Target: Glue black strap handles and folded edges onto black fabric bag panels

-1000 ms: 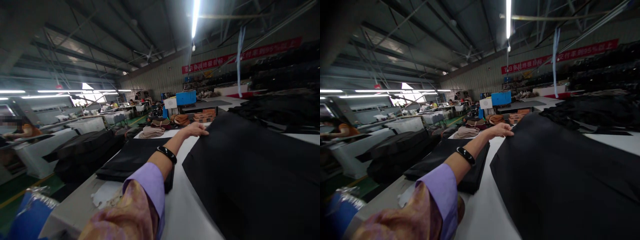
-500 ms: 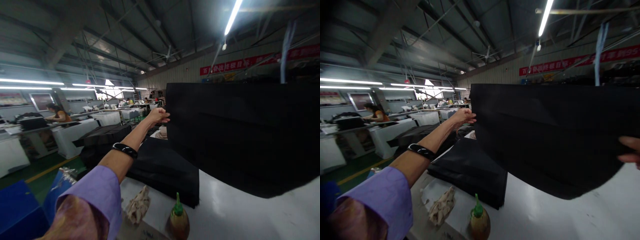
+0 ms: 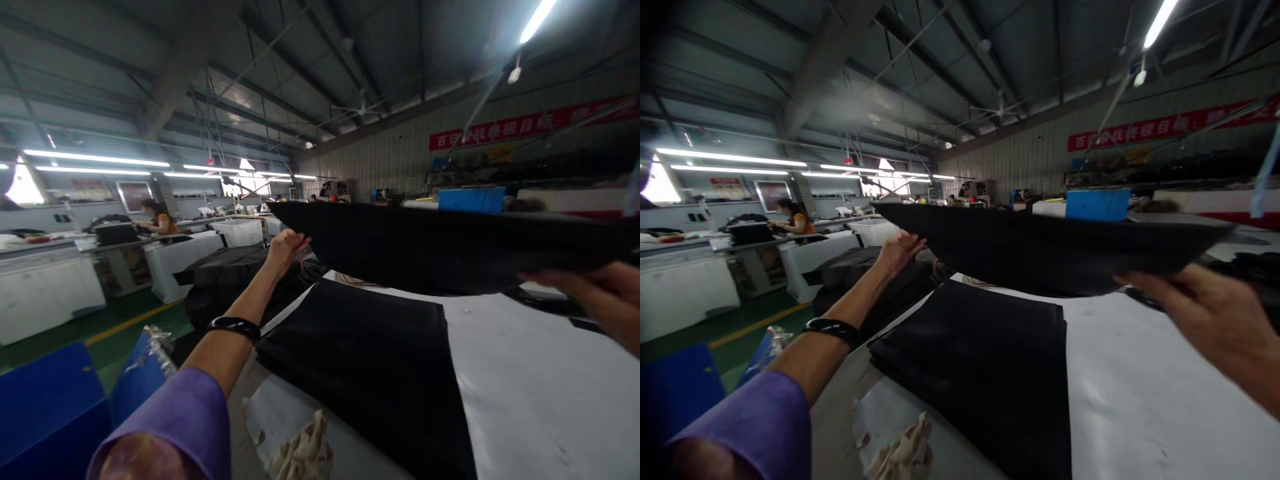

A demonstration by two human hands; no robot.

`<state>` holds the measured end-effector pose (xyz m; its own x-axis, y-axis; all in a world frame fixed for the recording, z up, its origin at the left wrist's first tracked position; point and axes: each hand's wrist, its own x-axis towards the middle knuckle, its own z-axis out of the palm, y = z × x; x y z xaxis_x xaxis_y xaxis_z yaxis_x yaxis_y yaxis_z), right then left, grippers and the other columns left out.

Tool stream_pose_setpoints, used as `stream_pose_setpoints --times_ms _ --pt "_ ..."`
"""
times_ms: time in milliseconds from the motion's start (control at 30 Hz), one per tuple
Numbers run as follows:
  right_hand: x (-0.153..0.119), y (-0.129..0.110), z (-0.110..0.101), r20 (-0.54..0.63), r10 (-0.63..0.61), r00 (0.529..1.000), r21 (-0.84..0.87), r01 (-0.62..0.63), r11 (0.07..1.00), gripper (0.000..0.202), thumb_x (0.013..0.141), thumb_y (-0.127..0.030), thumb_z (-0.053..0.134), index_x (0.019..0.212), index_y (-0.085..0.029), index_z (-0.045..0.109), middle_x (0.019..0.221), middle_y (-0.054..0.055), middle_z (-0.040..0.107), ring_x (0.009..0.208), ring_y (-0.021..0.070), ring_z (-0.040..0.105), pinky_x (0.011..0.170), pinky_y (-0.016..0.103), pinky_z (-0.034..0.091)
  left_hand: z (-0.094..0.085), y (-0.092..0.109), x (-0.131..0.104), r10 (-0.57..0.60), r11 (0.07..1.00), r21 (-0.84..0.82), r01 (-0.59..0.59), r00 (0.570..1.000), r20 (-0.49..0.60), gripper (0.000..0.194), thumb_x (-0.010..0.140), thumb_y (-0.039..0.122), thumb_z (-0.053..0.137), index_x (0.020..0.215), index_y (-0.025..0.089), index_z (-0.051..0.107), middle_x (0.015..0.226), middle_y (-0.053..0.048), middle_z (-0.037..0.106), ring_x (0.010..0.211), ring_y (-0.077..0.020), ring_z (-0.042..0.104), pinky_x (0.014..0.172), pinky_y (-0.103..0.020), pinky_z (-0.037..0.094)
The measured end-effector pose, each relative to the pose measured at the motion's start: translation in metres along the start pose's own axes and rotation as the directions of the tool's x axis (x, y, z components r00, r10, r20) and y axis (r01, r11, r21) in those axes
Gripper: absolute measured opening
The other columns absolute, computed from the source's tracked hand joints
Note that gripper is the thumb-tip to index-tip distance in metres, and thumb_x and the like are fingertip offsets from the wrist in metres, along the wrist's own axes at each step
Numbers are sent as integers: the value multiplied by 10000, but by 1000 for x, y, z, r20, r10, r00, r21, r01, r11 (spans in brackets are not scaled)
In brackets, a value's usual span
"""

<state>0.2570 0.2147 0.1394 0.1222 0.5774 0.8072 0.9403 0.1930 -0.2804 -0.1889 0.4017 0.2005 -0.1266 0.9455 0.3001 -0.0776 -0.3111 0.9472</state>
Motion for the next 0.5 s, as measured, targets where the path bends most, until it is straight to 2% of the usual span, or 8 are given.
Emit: stream_pose_setpoints --times_ms 33,67,133,233,300,367,500 --pt "-11 -3 19 72 -15 997 85 9 996 389 898 -414 395 1077 -184 653 1022 102 690 930 236 641 767 355 481 -15 -17 -8 -45 999 11 45 999 -7 276 877 283 543 1115 145 535 1087 -72 577 899 -177 597 747 -360 528" --pt "-29 -4 40 141 -84 986 206 54 977 329 883 -359 408 1049 -216 654 1031 86 691 936 231 647 781 328 505 -31 -35 -16 -105 994 29 105 994 -13 263 880 288 537 1099 143 543 1073 -70 583 885 -173 598 740 -354 528" --pt "-72 -5 80 281 -239 929 390 117 913 322 857 -276 384 1053 -263 639 1127 55 656 1048 226 604 886 323 495 -61 -71 -33 -261 961 88 262 965 -22 250 881 301 534 1067 135 557 1024 -61 597 840 -162 603 714 -338 529" --pt "-130 0 124 436 -331 837 383 160 910 368 803 -138 396 1010 -297 656 1091 5 676 981 192 640 864 321 523 -97 -113 -49 -453 870 183 457 889 -68 259 888 320 522 1067 135 552 993 -59 602 805 -151 605 690 -326 530" --pt "-147 2 137 471 -338 815 338 188 922 449 760 -67 368 1017 -295 656 1111 -4 667 982 176 640 867 322 522 -108 -131 -51 -522 815 243 526 849 -87 265 888 325 521 1069 134 551 993 -60 601 807 -153 605 689 -327 530" --pt "-149 3 139 471 -337 815 312 203 928 501 721 -33 350 1026 -290 653 1126 -4 660 990 167 636 870 310 519 -111 -141 -46 -549 778 306 549 831 -93 256 880 308 537 1063 131 555 998 -58 600 816 -156 604 694 -330 529" --pt "-139 -3 130 454 -356 817 286 245 926 494 704 -33 352 986 -282 673 1055 2 690 920 166 664 821 287 542 -106 -148 -36 -518 753 419 507 850 -98 246 869 282 555 1064 132 557 1018 -58 596 841 -164 602 713 -340 528"
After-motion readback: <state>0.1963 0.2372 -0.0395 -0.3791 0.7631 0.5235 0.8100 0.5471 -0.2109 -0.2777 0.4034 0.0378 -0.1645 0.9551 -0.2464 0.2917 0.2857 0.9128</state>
